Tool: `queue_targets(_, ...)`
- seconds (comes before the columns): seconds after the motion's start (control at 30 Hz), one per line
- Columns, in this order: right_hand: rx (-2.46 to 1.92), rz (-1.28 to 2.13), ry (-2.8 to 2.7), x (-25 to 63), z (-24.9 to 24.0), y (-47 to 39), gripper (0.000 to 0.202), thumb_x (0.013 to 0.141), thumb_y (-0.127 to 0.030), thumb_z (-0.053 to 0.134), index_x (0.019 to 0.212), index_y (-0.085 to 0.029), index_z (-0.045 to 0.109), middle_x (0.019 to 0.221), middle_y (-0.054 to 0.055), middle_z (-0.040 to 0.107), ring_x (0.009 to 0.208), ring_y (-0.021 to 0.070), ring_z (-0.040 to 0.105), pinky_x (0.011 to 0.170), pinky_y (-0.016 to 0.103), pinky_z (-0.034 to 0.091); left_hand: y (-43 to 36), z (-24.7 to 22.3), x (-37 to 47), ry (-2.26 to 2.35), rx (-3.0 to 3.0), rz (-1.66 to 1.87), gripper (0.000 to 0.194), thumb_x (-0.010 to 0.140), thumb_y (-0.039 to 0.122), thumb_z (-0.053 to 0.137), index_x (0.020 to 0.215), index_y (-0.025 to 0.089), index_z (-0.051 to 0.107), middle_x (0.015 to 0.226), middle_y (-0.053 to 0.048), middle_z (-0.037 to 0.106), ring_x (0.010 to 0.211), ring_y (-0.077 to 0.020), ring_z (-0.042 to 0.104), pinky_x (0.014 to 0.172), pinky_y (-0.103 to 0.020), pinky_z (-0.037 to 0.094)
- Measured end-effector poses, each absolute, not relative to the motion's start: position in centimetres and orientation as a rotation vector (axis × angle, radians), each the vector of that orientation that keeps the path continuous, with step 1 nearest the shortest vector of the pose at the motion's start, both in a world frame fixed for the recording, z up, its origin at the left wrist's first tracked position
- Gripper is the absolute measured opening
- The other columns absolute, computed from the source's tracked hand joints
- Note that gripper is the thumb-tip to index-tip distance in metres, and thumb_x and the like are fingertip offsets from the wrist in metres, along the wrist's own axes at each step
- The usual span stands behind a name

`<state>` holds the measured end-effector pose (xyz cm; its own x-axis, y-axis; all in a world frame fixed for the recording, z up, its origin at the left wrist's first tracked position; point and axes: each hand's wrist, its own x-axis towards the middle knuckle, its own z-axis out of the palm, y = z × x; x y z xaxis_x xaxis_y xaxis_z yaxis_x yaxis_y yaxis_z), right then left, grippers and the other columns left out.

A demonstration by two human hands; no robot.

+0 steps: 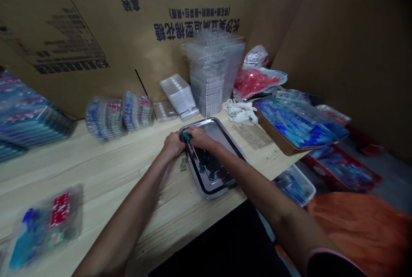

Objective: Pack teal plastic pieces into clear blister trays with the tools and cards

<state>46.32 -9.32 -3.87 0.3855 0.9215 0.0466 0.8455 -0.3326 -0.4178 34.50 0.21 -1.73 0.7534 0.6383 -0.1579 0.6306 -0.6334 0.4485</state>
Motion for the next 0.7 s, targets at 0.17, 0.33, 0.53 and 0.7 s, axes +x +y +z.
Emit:
queue_targets(0.17,-2.383,0.252,-1.427,46.4,-4.6,-12.2,0.032,0.077,-0.002,0.052,0.104,-0.008,0.070,0.111,0.016,0.066,0.103,0.0213,0.059,0.092,0.027,0.042,0.9,-1.2,35.2,0.817,2.895,0.012,0.031,0.083,0.018,0.051,0.109,0.013,0.068,0.112,-0.013,0.067,0.099,-0.0216,0.064,0.084,-0.027,0.048)
queue_targets(0.33,-2.434,0.196,-1.384,45.1,-5.7,-14.2,0.027,0.078,-0.002,0.052,0.099,-0.007,0.069,0.115,0.017,0.062,0.105,0.0231,0.056,0.093,0.029,0.042,-1.1,-3.0,37.1,0.535,3.065,-0.160,0.034,0.083,0.009,0.049,0.112,0.009,0.067,0.117,-0.017,0.068,0.112,-0.0252,0.061,0.096,-0.031,0.047)
queue_targets(0.53,-2.423,0.131,-1.354,44.0,-6.5,-14.2,0.030,0.085,-0.004,0.045,0.106,-0.006,0.066,0.115,0.018,0.059,0.108,0.0251,0.051,0.099,0.034,0.040,-4.1,-5.1,37.2,0.633,3.122,-0.111,0.048,0.089,0.005,0.037,0.134,-0.002,0.050,0.130,-0.029,0.058,0.128,-0.0361,0.050,0.106,-0.057,0.037)
queue_targets(0.7,-2.403,0.104,-1.327,43.9,-7.2,-14.1,0.031,0.087,-0.004,0.043,0.107,-0.008,0.065,0.114,0.018,0.059,0.106,0.0256,0.051,0.098,0.036,0.040,-4.3,-4.4,36.6,0.565,3.104,-0.096,0.044,0.091,0.007,0.036,0.131,0.000,0.053,0.123,-0.029,0.061,0.120,-0.0340,0.057,0.100,-0.054,0.043)
